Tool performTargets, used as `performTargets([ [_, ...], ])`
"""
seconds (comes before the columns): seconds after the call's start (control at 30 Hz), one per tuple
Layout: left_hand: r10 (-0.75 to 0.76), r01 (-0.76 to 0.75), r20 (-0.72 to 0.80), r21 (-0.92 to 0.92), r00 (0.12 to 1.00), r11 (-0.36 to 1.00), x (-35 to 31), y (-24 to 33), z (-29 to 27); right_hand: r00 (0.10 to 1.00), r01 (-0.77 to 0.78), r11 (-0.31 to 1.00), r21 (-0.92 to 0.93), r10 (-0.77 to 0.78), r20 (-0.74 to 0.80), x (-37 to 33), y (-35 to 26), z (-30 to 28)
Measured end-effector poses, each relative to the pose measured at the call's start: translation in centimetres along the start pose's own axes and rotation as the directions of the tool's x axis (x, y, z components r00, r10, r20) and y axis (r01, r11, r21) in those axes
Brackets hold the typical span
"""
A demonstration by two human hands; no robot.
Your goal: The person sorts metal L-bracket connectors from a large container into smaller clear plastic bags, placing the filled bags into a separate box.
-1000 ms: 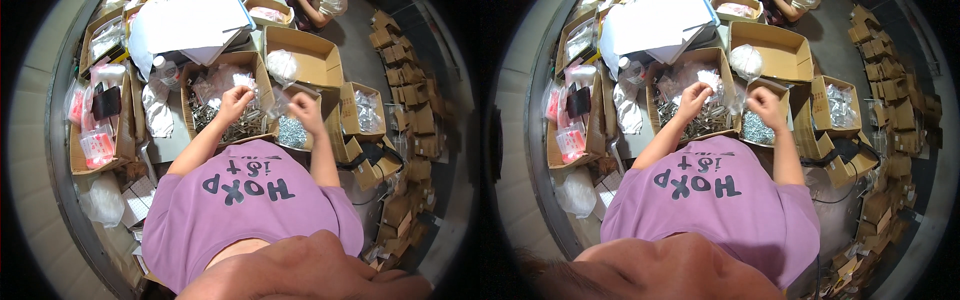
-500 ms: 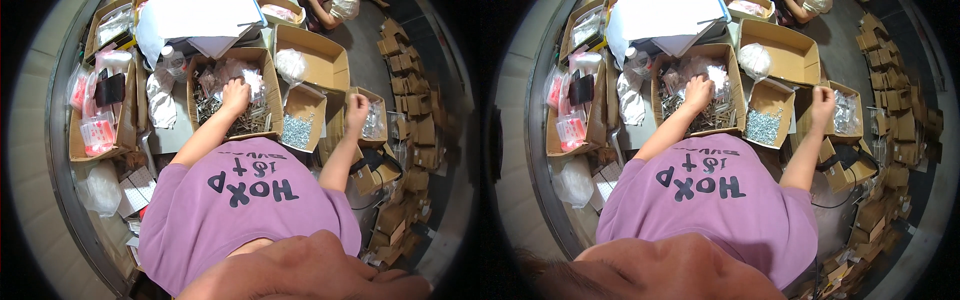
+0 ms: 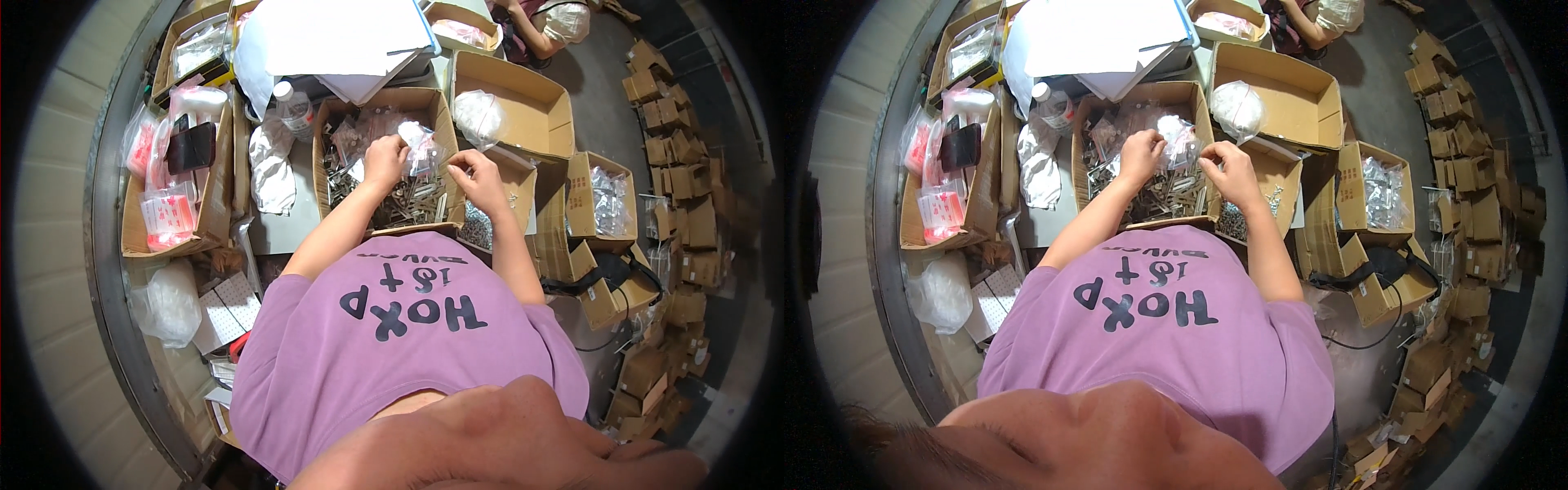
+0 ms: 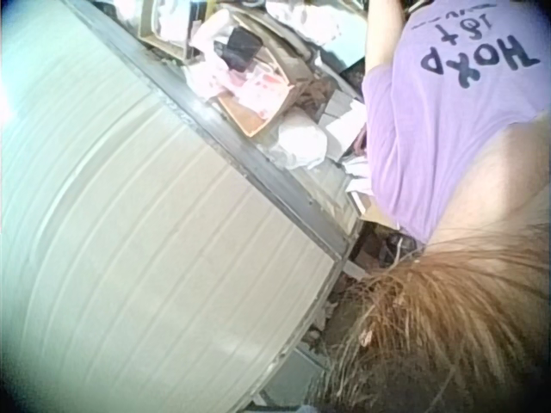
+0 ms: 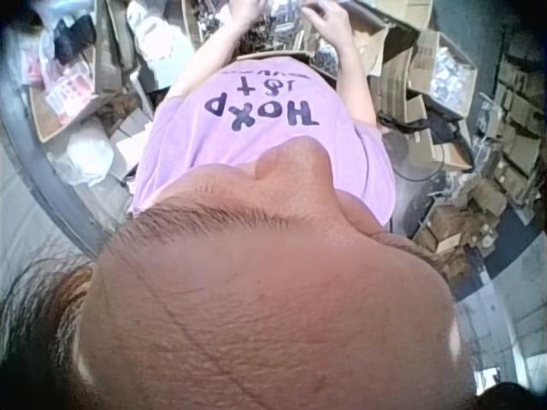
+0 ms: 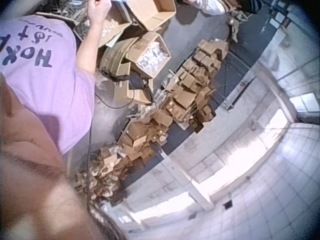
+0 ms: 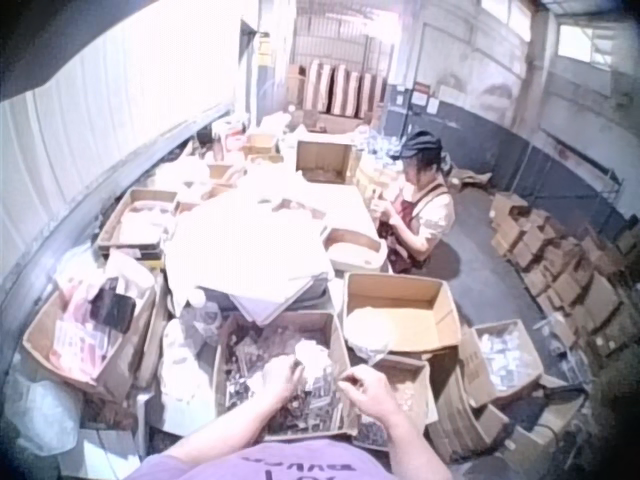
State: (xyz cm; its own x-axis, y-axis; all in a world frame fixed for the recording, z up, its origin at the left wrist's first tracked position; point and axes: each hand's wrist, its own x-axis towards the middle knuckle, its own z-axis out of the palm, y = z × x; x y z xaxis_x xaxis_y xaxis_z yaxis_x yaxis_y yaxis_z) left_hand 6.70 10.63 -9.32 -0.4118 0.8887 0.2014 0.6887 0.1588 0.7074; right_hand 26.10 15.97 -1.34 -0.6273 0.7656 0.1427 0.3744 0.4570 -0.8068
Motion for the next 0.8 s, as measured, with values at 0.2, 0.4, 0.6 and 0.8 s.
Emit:
performTargets([
  [0.2,0.045,-0.107,-0.167,-0.382,0.985,0.918,0.4,0.0,-0.8,0.999,-0.045,0.999,0.0,0.045,-0.01,0.4,0.4,0.9],
  [0.4,-0.041,0.083,0.074,-0.743,0.996,0.665,0.0,1.7,-1.3,0.989,0.1,0.994,-0.04,-0.103,-0.101,2.2,1.5,2.8],
  [0.6,-0.042,0.148,0.143,-0.91,0.989,0.387,-0.3,2.2,-1.7,0.98,-0.191,0.847,0.496,0.133,0.149,3.2,1.8,3.4],
  [0.8,0.095,0.504,0.563,-0.793,0.821,0.343,-0.6,0.4,-0.7,0.954,-0.069,0.782,0.619,0.233,-0.188,3.0,0.9,4.6],
])
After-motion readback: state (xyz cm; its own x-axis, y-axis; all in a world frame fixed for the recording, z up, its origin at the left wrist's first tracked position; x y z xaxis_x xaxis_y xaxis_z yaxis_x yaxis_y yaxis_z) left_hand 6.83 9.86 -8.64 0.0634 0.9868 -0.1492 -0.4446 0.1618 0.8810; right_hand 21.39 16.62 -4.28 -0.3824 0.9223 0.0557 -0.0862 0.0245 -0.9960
